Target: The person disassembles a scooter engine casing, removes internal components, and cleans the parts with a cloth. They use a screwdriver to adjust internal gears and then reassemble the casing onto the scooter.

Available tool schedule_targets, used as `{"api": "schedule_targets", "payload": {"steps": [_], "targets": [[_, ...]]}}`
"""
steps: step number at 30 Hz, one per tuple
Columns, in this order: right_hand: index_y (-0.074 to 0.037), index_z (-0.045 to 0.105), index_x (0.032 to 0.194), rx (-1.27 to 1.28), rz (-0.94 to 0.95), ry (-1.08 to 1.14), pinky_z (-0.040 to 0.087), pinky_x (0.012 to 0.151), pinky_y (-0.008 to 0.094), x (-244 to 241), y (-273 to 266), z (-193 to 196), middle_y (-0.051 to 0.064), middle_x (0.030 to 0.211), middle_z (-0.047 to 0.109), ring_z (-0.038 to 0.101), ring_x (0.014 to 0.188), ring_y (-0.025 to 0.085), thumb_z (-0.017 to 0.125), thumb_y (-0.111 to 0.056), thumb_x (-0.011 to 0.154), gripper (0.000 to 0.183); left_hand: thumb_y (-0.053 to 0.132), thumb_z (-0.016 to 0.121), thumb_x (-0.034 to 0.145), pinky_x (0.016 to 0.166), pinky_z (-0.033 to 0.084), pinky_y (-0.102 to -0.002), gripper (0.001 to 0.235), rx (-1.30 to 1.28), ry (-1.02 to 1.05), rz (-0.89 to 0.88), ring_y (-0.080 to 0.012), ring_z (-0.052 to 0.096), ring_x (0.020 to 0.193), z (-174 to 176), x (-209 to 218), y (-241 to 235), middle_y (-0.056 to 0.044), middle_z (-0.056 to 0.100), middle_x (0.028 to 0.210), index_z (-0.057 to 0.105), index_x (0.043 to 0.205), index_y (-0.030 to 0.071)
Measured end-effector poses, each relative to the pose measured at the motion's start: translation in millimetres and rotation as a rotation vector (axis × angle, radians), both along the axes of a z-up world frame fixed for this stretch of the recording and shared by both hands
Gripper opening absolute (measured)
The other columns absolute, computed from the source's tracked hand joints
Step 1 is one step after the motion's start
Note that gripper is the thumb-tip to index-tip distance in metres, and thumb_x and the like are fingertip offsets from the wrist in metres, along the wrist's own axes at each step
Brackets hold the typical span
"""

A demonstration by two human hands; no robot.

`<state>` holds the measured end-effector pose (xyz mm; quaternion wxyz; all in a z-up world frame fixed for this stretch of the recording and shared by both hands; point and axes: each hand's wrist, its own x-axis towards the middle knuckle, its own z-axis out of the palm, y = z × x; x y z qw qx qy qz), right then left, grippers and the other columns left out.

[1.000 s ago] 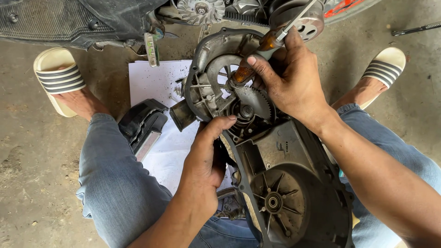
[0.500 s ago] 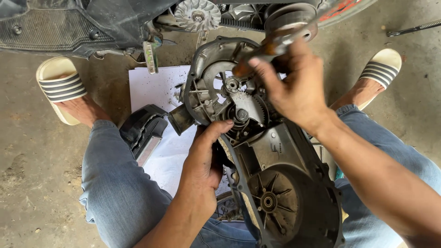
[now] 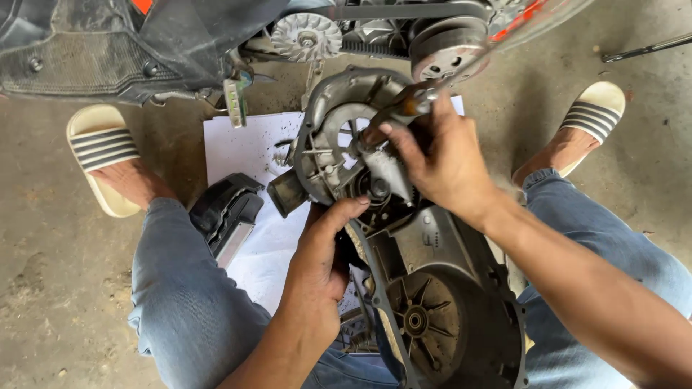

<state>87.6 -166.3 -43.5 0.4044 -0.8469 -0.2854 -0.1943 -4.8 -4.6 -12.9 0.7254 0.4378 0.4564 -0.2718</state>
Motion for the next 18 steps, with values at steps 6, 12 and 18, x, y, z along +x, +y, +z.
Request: {"api": "schedule_targets", "payload": {"steps": [6,12,18], "targets": [[0.010,0.049,0.128,0.089,0.048,-0.038,0.053,0.071,0.032,0,-6,10,0.022,0.108,0.068,0.064,0.083,0.026,0.068,0.014,0.107,0.029,0.038,0.066,0.050,0.119,0.012,-0.068,0.093,0.018,0.049,-0.036,-0.0362,0.013,0.156,6,0,-1,-0.012,0.026,0.168,0.059,0.141,0.020],[0.007,0.050,0.108,-0.040,0.064,0.234,0.047,0.033,0.022,4,-13,-13,0.015,0.078,0.076,0.060,0.042,0.013,0.066,-0.003,0.103,0.019,0.037,0.068,0.050,0.120,0.010,-0.064,0.098,0.001,0.045,0.002,-0.0349,0.007,0.156,4,-1,-2,-0.012,0.023,0.169,0.055,0.145,0.014],[-0.003,0.028,0.132,0.358,0.009,0.206,0.053,0.068,0.029,1,-66,0,0.025,0.107,0.063,0.073,0.090,0.034,0.041,0.004,0.124,0.016,0.020,0.064,0.068,0.105,0.036,-0.039,0.058,-0.044,0.001,0.177,-0.0279,0.058,0.124,-17,-9,12,-0.015,0.069,0.134,0.065,0.123,0.005]]}}
